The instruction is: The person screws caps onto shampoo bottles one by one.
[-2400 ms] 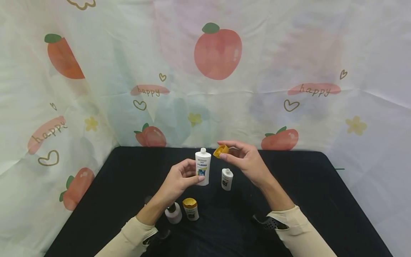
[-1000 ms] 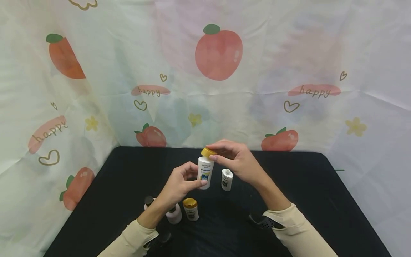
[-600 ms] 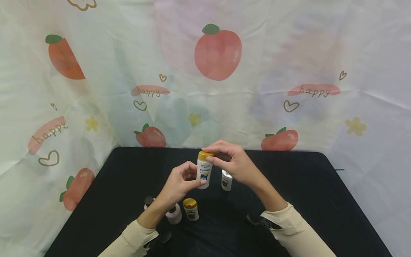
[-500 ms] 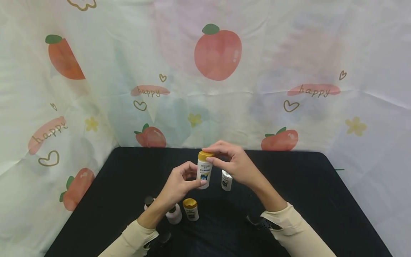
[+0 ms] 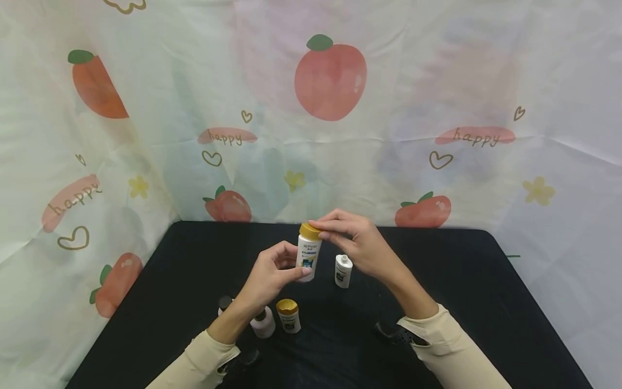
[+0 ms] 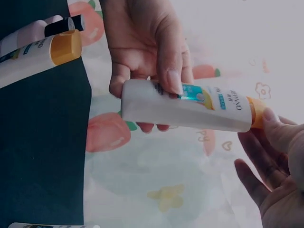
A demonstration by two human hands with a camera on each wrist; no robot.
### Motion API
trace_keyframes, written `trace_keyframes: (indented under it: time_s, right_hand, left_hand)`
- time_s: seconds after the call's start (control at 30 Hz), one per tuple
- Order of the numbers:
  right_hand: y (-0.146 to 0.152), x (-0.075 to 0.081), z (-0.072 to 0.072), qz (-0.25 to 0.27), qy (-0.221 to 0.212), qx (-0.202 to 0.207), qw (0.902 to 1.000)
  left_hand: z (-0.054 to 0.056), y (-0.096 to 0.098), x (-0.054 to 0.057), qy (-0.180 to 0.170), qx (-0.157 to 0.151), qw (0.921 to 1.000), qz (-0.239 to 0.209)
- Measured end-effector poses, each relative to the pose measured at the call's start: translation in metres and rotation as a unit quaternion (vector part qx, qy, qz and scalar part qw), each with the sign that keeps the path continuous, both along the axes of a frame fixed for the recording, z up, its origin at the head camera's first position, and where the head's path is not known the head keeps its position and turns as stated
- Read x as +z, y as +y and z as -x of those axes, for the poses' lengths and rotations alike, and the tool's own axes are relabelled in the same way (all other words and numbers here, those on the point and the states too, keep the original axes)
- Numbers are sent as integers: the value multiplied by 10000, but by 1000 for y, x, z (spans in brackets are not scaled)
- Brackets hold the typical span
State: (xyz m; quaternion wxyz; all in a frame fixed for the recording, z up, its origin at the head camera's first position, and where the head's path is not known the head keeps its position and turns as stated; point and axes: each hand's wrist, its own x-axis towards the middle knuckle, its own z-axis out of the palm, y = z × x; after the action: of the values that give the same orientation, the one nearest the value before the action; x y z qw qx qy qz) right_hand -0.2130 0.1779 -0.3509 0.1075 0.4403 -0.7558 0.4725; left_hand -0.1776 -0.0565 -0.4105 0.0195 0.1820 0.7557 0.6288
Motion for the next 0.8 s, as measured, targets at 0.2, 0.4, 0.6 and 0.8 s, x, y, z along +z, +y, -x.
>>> trace_keyframes:
  time_s: [0.2,0.4,0.6,0.8]
  right_hand:
    - [1,-3,2,236,127,-68,9996]
    - [1,-5,3,377,214,-117,9990]
    - [-1,-6,3,286,-17,-282,9992]
    - [-4,-9,3,51,-37,-498,9987]
  left_hand:
    - [-1,-1,0,68,-168,9998,82]
    - [-1,-1,-1,158,-213,9996,117]
    - [-1,2,-2,290,-247,9991,198]
    - [-2,4,-4,338,-166,9990,229]
